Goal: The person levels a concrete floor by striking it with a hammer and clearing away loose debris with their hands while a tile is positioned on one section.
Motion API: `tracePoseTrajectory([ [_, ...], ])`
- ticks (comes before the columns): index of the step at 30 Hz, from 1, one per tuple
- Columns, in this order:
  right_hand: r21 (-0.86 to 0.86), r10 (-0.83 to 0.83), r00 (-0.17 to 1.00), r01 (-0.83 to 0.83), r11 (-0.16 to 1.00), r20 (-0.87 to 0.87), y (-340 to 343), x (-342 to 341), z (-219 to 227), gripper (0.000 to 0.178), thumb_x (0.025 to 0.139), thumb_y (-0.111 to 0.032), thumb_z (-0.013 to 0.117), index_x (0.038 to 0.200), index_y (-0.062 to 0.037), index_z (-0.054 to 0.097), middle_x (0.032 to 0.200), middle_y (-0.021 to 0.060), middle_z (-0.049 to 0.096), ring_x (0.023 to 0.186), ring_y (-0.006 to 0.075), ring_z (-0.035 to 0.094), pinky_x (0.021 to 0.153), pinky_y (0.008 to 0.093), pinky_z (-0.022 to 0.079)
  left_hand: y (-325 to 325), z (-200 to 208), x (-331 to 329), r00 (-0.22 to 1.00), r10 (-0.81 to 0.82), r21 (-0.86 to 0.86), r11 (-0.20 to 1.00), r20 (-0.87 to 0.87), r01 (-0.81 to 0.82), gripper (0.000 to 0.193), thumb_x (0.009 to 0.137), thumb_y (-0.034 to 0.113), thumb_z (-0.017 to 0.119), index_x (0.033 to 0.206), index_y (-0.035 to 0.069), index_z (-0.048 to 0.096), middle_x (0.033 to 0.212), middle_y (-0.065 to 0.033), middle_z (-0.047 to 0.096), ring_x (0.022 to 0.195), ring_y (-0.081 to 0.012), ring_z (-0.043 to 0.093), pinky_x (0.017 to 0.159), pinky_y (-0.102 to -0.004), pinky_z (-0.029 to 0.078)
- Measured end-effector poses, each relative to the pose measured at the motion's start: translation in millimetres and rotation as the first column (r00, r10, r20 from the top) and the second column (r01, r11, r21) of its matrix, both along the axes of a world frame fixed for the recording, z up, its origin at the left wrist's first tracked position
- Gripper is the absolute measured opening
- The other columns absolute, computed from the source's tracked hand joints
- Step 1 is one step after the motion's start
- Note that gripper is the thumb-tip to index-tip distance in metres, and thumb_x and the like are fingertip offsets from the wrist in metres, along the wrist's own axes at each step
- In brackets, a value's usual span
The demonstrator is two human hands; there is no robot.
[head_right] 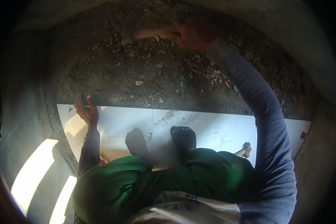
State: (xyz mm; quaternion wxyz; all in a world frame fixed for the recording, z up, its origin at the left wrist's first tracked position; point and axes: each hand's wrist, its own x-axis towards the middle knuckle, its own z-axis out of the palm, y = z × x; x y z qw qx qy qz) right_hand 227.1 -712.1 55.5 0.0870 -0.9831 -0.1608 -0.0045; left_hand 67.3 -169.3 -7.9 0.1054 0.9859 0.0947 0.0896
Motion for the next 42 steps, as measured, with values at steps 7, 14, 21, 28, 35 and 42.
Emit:
tracePoseTrajectory([
  [7,-0.100,-0.274,0.931,0.256,0.961,-0.243,-42,31,-18,0.078,0.104,-0.075,0.051,0.093,-0.0039,0.080,0.075,0.0247,0.073,0.071,0.0421,0.074,0.067,0.0542,0.058,-13,-10,11,0.997,-0.044,0.005,0.999,0.066,0.044,0.056,0.107,0.039,0.061,0.147,0.000,0.058,0.151,-0.0222,0.059,0.139,-0.0438,0.053,0.116,-0.0553,0.041],
  [14,0.175,-0.168,0.870,0.275,0.945,-0.464,-83,-33,-85,0.050,0.107,-0.054,0.060,0.131,-0.0143,0.078,0.102,0.0155,0.081,0.092,0.0304,0.077,0.084,0.0466,0.059,16,-30,52,0.902,-0.190,0.221,0.969,0.388,0.109,0.051,0.096,0.041,0.076,0.136,0.008,0.074,0.126,-0.0204,0.071,0.112,-0.0375,0.067,0.104,-0.0533,0.049],
  [21,0.177,-0.177,0.892,0.270,0.946,-0.417,-93,-67,-113,0.053,0.109,-0.052,0.058,0.139,-0.0103,0.071,0.113,0.0177,0.079,0.101,0.0320,0.076,0.090,0.0460,0.059,-181,134,194,0.718,-0.673,-0.267,0.735,-0.179,0.623,0.033,0.099,0.030,0.070,0.124,0.009,0.077,0.118,-0.0164,0.078,0.099,-0.0333,0.077,0.090,-0.0481,0.064],
  [28,0.155,-0.209,0.858,0.313,0.937,-0.469,-136,-107,-94,0.058,0.111,-0.051,0.055,0.146,-0.0062,0.064,0.124,0.0200,0.077,0.111,0.0337,0.075,0.096,0.0455,0.059,-251,126,194,0.456,-0.882,-0.368,0.464,-0.115,0.805,0.039,0.095,0.014,0.067,0.132,0.006,0.071,0.123,-0.0205,0.075,0.107,-0.0373,0.074,0.095,-0.0477,0.062],
  [35,-0.057,-0.362,0.844,0.371,0.927,-0.397,-41,-130,-11,0.059,0.112,-0.057,0.047,0.139,-0.0084,0.067,0.096,0.0237,0.079,0.090,0.0501,0.076,0.078,0.0578,0.059,-192,139,183,0.382,-0.904,-0.267,0.423,-0.193,0.866,0.051,0.090,-0.002,0.063,0.140,0.003,0.066,0.128,-0.0245,0.072,0.116,-0.0412,0.071,0.100,-0.0472,0.059],
  [42,0.223,0.057,0.998,-0.061,0.973,0.025,35,-23,-6,0.042,0.106,-0.042,0.064,0.140,-0.0159,0.064,0.097,0.0209,0.076,0.087,0.0461,0.073,0.078,0.0578,0.059,-72,166,75,0.525,-0.554,-0.398,0.831,-0.646,0.388,0.036,0.104,0.016,0.062,0.133,-0.003,0.068,0.120,-0.0268,0.074,0.107,-0.0424,0.072,0.103,-0.0475,0.056],
])
